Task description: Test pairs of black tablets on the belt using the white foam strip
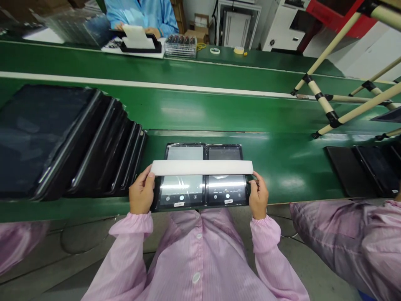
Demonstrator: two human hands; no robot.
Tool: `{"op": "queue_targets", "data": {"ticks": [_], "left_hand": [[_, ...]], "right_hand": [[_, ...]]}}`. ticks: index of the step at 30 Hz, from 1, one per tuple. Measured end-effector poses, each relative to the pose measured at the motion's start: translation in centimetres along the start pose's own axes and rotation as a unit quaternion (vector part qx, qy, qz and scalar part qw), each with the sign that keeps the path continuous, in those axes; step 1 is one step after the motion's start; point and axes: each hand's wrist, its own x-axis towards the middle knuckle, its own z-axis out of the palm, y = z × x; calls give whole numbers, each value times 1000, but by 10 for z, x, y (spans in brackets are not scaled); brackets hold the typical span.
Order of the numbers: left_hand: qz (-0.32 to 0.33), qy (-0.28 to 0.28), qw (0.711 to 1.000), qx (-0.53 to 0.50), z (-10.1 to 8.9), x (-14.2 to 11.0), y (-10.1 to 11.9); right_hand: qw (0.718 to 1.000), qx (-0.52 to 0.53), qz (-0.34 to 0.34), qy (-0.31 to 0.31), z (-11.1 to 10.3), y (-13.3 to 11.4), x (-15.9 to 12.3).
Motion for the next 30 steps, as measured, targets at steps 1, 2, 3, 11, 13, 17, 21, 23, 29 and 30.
{"op": "queue_targets", "data": {"ticks": [1,2,3,11,13,17,21,23,29,30], "left_hand": [[3,2,1000,4,0,0,-1],[5,3,1000,6,0,0,-2],[6,5,1000,7,0,0,-2],[2,12,1000,4,1,-2,2],[1,15,1000,11,0,-2,3],[0,14,1000,14,-2,-2,1],[-17,11,1000,-14,-3,1,-5],[-20,9,1000,-12,-3,1,-7],[-22,12,1000,8,-3,0,-7],[-22,14,1000,9,-3,0,-7]], "right_hand": [[1000,2,0,10,0,0,0],[1000,4,0,17,0,0,-1],[1000,6,0,22,1,0,-1],[1000,-1,9,26,2,-1,-2],[1000,1,16,26,1,-2,-3],[999,9,31,26,0,-1,-4],[997,21,66,27,-2,2,-5],[996,28,84,34,-2,4,-5],[992,43,102,67,-1,6,-6],[991,45,103,73,-1,6,-6]]}}
